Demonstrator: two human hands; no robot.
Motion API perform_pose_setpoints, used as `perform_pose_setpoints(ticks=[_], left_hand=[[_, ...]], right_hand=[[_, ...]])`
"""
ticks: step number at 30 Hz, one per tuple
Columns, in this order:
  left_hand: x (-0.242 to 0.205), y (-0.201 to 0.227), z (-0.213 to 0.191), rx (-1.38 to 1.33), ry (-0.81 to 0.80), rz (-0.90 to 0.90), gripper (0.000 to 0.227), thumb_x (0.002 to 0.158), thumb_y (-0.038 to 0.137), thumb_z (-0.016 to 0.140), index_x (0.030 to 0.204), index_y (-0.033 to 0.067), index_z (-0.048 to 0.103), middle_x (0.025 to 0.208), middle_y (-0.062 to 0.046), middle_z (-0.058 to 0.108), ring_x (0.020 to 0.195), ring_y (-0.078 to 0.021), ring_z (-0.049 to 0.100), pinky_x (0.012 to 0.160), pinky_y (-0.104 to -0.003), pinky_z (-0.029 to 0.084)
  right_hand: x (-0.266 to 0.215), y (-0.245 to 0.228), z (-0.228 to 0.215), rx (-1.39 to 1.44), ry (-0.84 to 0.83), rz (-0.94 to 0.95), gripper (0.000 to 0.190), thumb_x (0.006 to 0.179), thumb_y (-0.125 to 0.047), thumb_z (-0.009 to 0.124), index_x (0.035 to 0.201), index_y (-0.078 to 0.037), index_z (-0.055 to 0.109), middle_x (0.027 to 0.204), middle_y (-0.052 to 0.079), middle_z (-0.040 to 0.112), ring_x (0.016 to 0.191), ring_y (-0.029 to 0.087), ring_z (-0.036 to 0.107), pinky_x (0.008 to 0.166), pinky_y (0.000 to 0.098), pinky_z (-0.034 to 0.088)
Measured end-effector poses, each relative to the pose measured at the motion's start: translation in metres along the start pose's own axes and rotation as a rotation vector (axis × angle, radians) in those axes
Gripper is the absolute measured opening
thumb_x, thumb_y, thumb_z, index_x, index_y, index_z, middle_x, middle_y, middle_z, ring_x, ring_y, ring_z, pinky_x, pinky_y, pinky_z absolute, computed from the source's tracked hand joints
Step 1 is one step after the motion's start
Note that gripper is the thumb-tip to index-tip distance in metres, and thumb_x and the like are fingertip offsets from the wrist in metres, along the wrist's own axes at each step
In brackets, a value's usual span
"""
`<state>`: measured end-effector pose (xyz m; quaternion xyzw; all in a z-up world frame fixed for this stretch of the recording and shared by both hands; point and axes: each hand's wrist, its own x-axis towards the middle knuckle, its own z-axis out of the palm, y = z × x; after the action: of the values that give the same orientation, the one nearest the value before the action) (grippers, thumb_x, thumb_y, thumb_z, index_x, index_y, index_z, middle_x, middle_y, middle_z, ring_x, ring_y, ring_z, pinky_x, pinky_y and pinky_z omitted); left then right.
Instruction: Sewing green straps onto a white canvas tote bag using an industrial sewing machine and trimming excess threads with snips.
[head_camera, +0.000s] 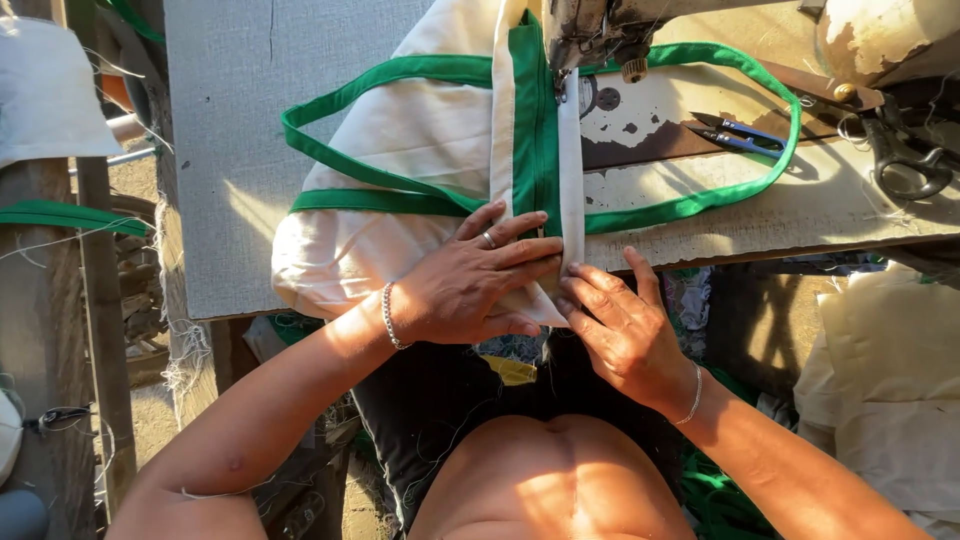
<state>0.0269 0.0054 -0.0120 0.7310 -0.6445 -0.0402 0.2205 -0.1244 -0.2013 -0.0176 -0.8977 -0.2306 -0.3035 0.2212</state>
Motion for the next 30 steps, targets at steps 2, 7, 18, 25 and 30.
perform_pose_setpoints(ticks=[2,7,18,25,30], left_hand=[[0.0,-0.002,0.002,-0.034,0.021,0.012,0.074,0.095,0.067,0.056,0.148,0.0151,0.056,0.156,-0.008,0.051,0.154,-0.032,0.03,0.126,-0.058,0.011],[-0.003,0.001,-0.002,-0.021,0.042,0.032,0.066,0.097,0.063,0.055,0.147,0.0201,0.055,0.154,-0.002,0.052,0.153,-0.0277,0.034,0.125,-0.058,0.013],[0.003,0.005,0.004,0.019,0.072,-0.045,0.092,0.087,0.075,0.059,0.153,0.0115,0.048,0.156,-0.013,0.048,0.152,-0.03,0.037,0.126,-0.055,0.018],[0.006,0.009,0.001,0.066,0.009,-0.066,0.099,0.083,0.077,0.061,0.156,0.0132,0.044,0.162,-0.01,0.042,0.153,-0.0282,0.035,0.125,-0.055,0.017],[0.005,0.012,-0.001,0.067,-0.017,-0.081,0.098,0.083,0.079,0.059,0.156,0.0168,0.044,0.163,-0.007,0.041,0.152,-0.0271,0.036,0.125,-0.055,0.018]], right_hand=[[0.001,0.002,-0.002,-0.007,-0.037,-0.023,0.013,0.1,-0.009,0.061,0.106,-0.003,0.071,0.122,0.02,0.068,0.122,0.039,0.066,0.111,0.0686,0.033],[0.005,0.008,-0.009,0.024,-0.094,-0.043,0.012,0.097,-0.008,0.063,0.104,-0.004,0.071,0.12,0.021,0.068,0.122,0.041,0.065,0.112,0.0706,0.031],[-0.004,0.005,-0.006,-0.009,-0.147,0.046,0.013,0.098,-0.012,0.064,0.107,-0.004,0.069,0.122,0.018,0.067,0.126,0.039,0.064,0.108,0.0722,0.033],[0.004,0.018,-0.016,0.048,-0.223,0.019,0.012,0.09,-0.019,0.072,0.097,-0.009,0.074,0.12,0.014,0.069,0.127,0.035,0.063,0.111,0.065,0.037],[0.043,0.034,-0.028,0.435,-0.147,0.201,0.019,0.095,-0.014,0.068,0.11,-0.004,0.075,0.131,0.017,0.068,0.132,0.039,0.06,0.112,0.0554,0.043]])
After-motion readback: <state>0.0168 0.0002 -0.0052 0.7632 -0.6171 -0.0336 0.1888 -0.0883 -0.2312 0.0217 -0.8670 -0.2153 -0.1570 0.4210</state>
